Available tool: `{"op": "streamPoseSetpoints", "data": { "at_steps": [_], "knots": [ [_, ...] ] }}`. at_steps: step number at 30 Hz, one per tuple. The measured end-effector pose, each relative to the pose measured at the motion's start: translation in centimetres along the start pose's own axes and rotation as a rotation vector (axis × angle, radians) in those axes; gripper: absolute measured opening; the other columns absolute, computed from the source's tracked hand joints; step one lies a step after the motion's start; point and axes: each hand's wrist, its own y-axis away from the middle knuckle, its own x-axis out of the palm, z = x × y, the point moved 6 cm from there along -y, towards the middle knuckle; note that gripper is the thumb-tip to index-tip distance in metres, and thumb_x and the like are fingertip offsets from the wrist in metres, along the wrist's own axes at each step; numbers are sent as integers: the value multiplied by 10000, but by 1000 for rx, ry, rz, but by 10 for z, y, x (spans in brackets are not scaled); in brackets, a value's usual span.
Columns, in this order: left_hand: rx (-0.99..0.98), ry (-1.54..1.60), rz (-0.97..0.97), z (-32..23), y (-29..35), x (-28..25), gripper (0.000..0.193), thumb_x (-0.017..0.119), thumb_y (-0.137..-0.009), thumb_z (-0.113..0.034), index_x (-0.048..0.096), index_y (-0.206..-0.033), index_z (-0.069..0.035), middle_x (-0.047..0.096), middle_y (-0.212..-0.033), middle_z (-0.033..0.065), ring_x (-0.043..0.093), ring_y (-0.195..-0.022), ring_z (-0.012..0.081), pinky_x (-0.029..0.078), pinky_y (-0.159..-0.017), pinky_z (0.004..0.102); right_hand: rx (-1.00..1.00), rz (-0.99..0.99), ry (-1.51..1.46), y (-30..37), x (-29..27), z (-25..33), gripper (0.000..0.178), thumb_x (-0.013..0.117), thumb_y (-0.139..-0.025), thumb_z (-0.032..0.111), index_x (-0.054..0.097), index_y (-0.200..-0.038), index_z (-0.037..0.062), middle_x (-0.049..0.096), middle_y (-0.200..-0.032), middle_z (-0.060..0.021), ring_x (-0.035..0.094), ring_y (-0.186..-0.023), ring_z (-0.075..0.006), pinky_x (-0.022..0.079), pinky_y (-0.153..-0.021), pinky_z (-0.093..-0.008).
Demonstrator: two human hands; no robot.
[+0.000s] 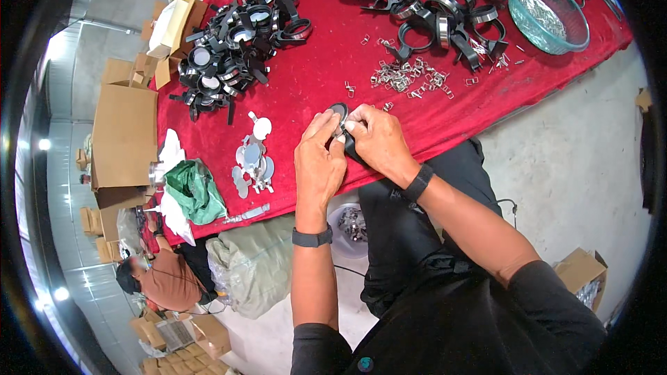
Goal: The person is manually assembling small metal components, attaching rings to circular plates.
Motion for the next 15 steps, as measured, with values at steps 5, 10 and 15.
{"op": "streamPoseSetpoints", "data": {
  "at_steps": [5, 10, 15],
  "knots": [
    [-19, 41, -57, 0, 4, -1, 440, 687, -915, 32, 749, -1349, -4, 715, -1412, 212, 658, -1360, 328, 486, -1185, 395, -76, 48, -56, 1, -7, 5, 162, 700, -973, 146, 741, -997, -9, 750, -909, -240, 758, -865, -404, 568, -761, -473],
    [2, 80, -142, 3, 8, -6, 386, 739, -891, -3, 798, -1272, -25, 746, -1328, 209, 723, -1220, 318, 551, -1095, 402, -11, 135, -47, -2, -7, 0, 191, 688, -1001, 159, 765, -1042, -12, 775, -939, -218, 774, -865, -357, 581, -768, -446],
    [-14, 14, -82, -10, 3, -13, 374, 715, -896, -10, 796, -1261, -10, 737, -1321, 233, 723, -1221, 351, 553, -1093, 410, 87, 244, -130, -4, -6, -9, 209, 660, -1032, 155, 765, -1066, -22, 771, -850, -137, 746, -773, -220, 576, -723, -392]
  ]
}}
